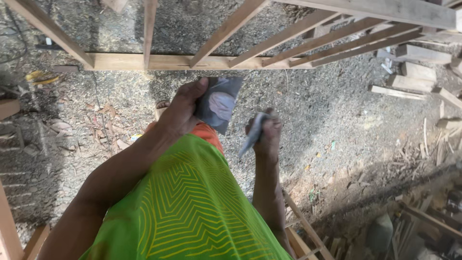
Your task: The person kneels on the floor and applies a red paste from a tube onto a metal putty knife. They then use the putty knife to spread the paste into the grooves of a wooden frame. The person also uses a small wooden stick to scrape and smooth the paste within the grooves.
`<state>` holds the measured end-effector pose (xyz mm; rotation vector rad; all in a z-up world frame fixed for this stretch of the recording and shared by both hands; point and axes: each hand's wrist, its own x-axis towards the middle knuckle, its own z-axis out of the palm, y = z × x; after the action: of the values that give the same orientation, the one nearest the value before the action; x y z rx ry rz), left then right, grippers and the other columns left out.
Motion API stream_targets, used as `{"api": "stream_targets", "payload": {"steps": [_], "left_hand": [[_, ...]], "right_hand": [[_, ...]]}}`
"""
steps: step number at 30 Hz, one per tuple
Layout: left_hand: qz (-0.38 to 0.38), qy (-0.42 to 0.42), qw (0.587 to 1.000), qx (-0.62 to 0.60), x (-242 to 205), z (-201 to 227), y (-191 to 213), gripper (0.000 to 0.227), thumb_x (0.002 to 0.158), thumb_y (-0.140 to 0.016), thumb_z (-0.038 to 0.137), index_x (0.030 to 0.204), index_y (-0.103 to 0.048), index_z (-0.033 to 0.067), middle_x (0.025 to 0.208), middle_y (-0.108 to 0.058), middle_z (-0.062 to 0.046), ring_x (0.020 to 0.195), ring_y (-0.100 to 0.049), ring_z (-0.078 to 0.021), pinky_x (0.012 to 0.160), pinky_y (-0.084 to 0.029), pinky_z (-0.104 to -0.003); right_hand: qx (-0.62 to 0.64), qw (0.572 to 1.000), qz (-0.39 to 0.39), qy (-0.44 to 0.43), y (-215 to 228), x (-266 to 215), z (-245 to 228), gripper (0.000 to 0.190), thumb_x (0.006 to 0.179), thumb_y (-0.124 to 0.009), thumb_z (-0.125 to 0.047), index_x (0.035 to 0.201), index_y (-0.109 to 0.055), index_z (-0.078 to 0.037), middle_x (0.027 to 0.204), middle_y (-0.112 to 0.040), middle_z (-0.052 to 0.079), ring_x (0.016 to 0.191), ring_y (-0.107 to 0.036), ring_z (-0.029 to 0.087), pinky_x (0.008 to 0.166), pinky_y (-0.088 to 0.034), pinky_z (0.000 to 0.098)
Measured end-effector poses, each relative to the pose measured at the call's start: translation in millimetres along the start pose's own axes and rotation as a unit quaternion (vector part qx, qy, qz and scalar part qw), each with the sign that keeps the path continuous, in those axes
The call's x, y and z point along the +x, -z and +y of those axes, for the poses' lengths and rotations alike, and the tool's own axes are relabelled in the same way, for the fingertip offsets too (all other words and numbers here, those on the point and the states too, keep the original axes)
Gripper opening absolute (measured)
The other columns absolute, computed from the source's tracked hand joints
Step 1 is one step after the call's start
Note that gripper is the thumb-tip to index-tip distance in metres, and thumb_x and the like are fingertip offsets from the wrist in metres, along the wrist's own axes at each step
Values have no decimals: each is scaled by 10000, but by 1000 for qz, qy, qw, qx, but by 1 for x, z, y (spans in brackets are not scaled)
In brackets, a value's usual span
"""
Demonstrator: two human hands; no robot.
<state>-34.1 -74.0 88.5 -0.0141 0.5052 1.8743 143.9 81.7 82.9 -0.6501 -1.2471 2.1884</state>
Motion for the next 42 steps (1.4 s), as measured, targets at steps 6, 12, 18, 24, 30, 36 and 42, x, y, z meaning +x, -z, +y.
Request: {"api": "stream_targets", "payload": {"steps": [6,12,18,24,30,36,42], "left_hand": [[-14,-15,1000,-3,-2,-5,-14,490,1080,-562,382,1295,-630,-54,1136,-718,-143,1014,-711,-212,936,-602,-364],[86,-289,951,75,-4,24,29,507,1098,-542,447,1264,-623,-25,1164,-712,-117,1077,-702,-204,1017,-586,-389],[121,-374,912,121,8,6,28,506,1168,-515,424,1238,-642,-61,1164,-686,-83,1037,-636,-126,1018,-524,-314],[144,-352,894,235,-10,3,12,553,1152,-449,446,1283,-629,-60,1142,-683,-60,1044,-620,-101,970,-526,-281],[129,-282,830,463,-21,0,-1,489,1143,-392,325,1318,-649,-53,810,-604,-101,669,-495,-130,602,-397,-279],[18,-387,725,569,-25,-4,-1,318,1216,-414,209,1330,-568,-46,1074,-687,-218,895,-711,-220,740,-575,-322],[185,-151,867,437,-17,-19,12,427,1154,-466,315,1246,-698,-31,923,-692,-147,815,-611,-199,727,-523,-335]], "right_hand": [[-87,995,-44,-8,-8,6,7,171,921,-754,-220,889,-655,-84,736,-651,22,607,-626,102,530,-537,264],[-13,993,117,-15,-25,-16,13,212,811,-787,-36,968,-646,-48,903,-709,71,792,-709,179,751,-629,321],[-7,991,131,31,-67,-9,8,204,863,-803,-13,1004,-657,5,911,-707,84,794,-676,160,749,-585,313],[-46,986,159,31,-87,2,12,155,859,-797,10,981,-701,17,897,-730,87,760,-671,143,730,-570,297],[13,978,205,48,-104,8,7,170,833,-792,30,971,-696,7,916,-749,110,784,-718,187,741,-608,322],[-10,970,230,71,-105,14,-13,168,856,-773,-52,973,-704,46,866,-707,81,752,-701,181,689,-599,310],[-190,898,171,359,-86,-8,-40,112,954,-731,-92,1005,-653,-29,836,-653,30,677,-645,102,517,-564,302]]}}
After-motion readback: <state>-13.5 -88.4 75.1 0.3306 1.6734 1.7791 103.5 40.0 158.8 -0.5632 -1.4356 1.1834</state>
